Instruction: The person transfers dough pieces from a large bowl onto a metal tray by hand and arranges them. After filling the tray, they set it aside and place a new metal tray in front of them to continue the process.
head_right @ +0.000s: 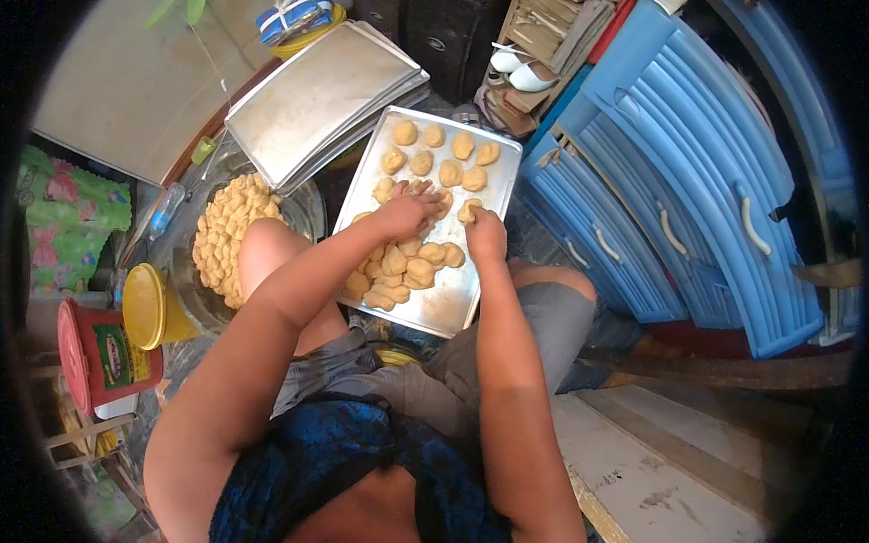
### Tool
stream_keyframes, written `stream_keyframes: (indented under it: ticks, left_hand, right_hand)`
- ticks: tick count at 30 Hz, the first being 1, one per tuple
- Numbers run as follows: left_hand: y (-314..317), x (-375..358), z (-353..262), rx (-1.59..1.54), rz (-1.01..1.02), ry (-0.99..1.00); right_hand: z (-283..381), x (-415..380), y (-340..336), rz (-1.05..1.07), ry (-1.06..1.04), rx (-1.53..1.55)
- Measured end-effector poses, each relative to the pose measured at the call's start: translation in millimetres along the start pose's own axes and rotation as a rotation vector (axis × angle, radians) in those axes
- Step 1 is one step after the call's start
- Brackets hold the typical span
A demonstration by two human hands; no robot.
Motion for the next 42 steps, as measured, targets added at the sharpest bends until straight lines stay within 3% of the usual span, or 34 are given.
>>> stream_keyframes:
  ticks: [7, 13, 15, 16, 19, 24, 26, 29, 31, 33, 34, 35, 37, 38, 39, 40, 42]
  left_hand:
    - [2, -27, -2, 0.008, -0.115, -0.034]
    - [-13, -67, 15, -0.014, -0.296, -0.162]
    - [-9, -84, 32, -0.146, -0.406, -0.476]
    - [-3, -93, 39, -0.304, -0.401, -0.54]
    - [11, -106, 40, -0.367, -0.315, -0.385]
    - [16, -110, 32, -0.488, -0.174, -0.484]
    - [20, -114, 33, -0.509, -0.172, -0.458]
    - [12, -123, 23, -0.69, -0.187, -0.487]
    - [17, -125, 35, -0.736, -0.31, -0.554]
    - [18, -122, 43, -0.897, -0.344, -0.552]
    - [17, -120, 42, -0.737, -0.5, -0.517]
    - [16, -118, 40, -0.575, -0.65, -0.479]
    - [14, -113, 36, -0.571, -0.662, -0.455]
    - [19, -108, 40, -0.519, -0.611, -0.401]
    - [19, -105, 39, -0.467, -0.563, -0.348]
    - [20, -104, 39, -0.432, -0.495, -0.414]
    - [21, -104, 30, -0.27, -0.558, -0.402]
  right_hand:
    - [8, -9, -8, -0.089, -0.119, 0.122]
    - [19, -19, -27, -0.015, -0.067, -0.053]
    - [10, -13, -20, 0.314, -0.21, 0.016]
    - [10, -17, -20, 0.479, -0.244, 0.037]
    - [17, -44, -18, 0.433, -0.343, -0.032]
    - [19, -44, -4, 0.482, -0.372, 0.015]
    - [8, -40, 4, 0.624, -0.379, 0.056]
    - [6, -39, -11, 0.492, -0.432, -0.022]
    - [14, -36, -25, 0.584, -0.349, 0.008]
    - [17, -35, -40, 0.427, -0.094, 0.102]
    - [15, -33, -35, 0.282, -0.111, 0.155]
    - [16, -34, -33, 0.283, -0.104, 0.148]
    - [29, -40, -32, 0.149, -0.057, 0.228]
    - [27, -42, -19, 0.215, -0.122, 0.308]
    - [30, -44, -10, 0.237, -0.256, 0.076]
    - [28, -47, -4, 0.238, -0.261, -0.016]
    - [32, -50, -1, 0.238, -0.267, -0.109]
Point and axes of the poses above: each hand's wrist, its own x-axis towards the middle knuckle, its own y-axis out of the palm, z = x × y, the point moved 2 cm from there along x, towards the middle knuckle, and after that the axes turned 13 degrees about -x, right-handed, at the moved point
